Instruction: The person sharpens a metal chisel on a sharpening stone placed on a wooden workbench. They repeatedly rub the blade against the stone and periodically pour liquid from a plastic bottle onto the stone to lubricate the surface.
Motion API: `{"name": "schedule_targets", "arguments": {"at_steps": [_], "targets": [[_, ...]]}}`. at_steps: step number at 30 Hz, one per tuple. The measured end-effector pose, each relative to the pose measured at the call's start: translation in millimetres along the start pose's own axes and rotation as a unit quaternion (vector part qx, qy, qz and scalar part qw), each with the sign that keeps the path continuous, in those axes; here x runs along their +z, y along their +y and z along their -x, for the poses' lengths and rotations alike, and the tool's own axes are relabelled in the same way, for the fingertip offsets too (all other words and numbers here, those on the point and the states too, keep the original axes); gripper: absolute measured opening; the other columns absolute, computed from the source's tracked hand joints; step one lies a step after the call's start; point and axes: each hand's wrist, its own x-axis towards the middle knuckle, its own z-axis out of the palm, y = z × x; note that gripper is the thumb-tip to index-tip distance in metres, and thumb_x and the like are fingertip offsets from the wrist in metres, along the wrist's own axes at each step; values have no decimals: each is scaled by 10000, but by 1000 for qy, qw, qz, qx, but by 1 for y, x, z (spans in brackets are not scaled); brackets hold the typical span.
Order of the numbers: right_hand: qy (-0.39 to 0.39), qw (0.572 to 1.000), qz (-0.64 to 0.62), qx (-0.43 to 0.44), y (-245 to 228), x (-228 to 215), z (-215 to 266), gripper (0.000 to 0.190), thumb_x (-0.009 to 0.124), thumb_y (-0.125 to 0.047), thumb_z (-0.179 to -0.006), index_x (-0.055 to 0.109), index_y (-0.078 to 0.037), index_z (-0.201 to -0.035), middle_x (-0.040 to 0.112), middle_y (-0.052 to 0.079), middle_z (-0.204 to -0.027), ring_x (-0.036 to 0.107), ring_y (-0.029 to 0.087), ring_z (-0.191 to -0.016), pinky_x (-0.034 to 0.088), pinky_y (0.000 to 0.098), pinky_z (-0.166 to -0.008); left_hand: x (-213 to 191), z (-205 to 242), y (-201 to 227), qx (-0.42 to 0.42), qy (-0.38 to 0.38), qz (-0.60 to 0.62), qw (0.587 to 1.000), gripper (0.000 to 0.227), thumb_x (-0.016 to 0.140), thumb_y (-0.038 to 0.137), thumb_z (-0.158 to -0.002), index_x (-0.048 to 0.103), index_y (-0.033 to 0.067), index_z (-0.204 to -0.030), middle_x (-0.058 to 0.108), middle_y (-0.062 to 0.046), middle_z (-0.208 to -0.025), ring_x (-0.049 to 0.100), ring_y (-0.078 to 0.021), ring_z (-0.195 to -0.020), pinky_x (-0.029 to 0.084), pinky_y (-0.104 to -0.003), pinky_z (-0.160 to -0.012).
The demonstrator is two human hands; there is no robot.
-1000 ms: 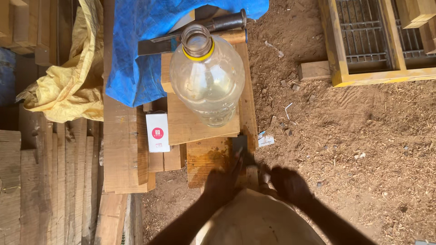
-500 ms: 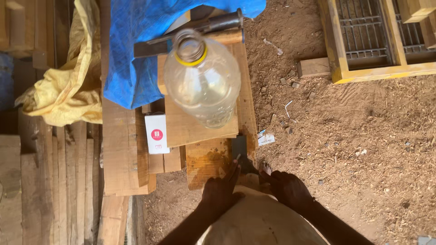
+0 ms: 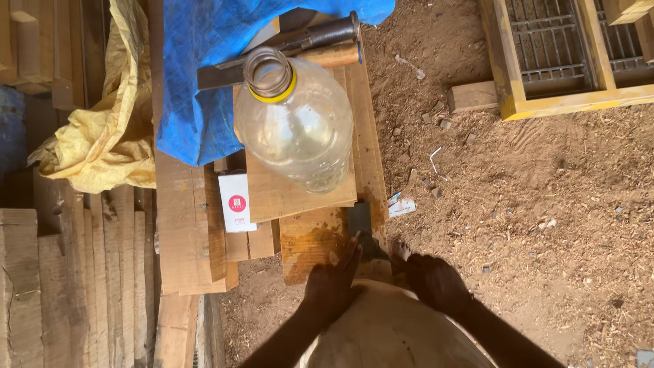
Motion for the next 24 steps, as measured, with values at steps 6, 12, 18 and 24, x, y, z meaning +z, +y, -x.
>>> {"name": "schedule_targets", "arguments": {"at_steps": [6,12,18,24], "targets": [[76,996,4,-40,42,2,-22,438,618,-125,-885,648,-51,-1316,633,116,-715,610,252,-554,545,412,-468,-23,-23,4,21,156,-60,986,929,612,576,-951,222,54,-1613,125,-141,-1710,702,-298,-768,538,-475,-743],[-8,1000,23,6,7,21,9,119,622,-237,-951,614,-132,-1005,619,59,-777,616,204,-633,549,391,-560,4,1,1,2,10,15,1000,967,631,561,-919,199,88,-1643,82,-95,-1756,701,-277,-850,539,-424,-786],[41,994,95,30,7,-13,-14,433,588,-98,-949,618,-132,-1379,655,99,-762,611,199,-539,528,357,-433,2,-37,3,70,344,-104,930,930,742,444,-815,310,14,-1518,253,-145,-1650,694,-278,-1100,541,-492,-654],[27,983,-149,100,20,-92,-16,424,631,-150,-945,585,-134,-1366,646,89,-824,581,149,-605,509,303,-524,-13,-49,19,14,264,205,942,889,750,482,-868,346,86,-1553,479,-159,-1513,644,-347,-1094,544,-502,-868]]}}
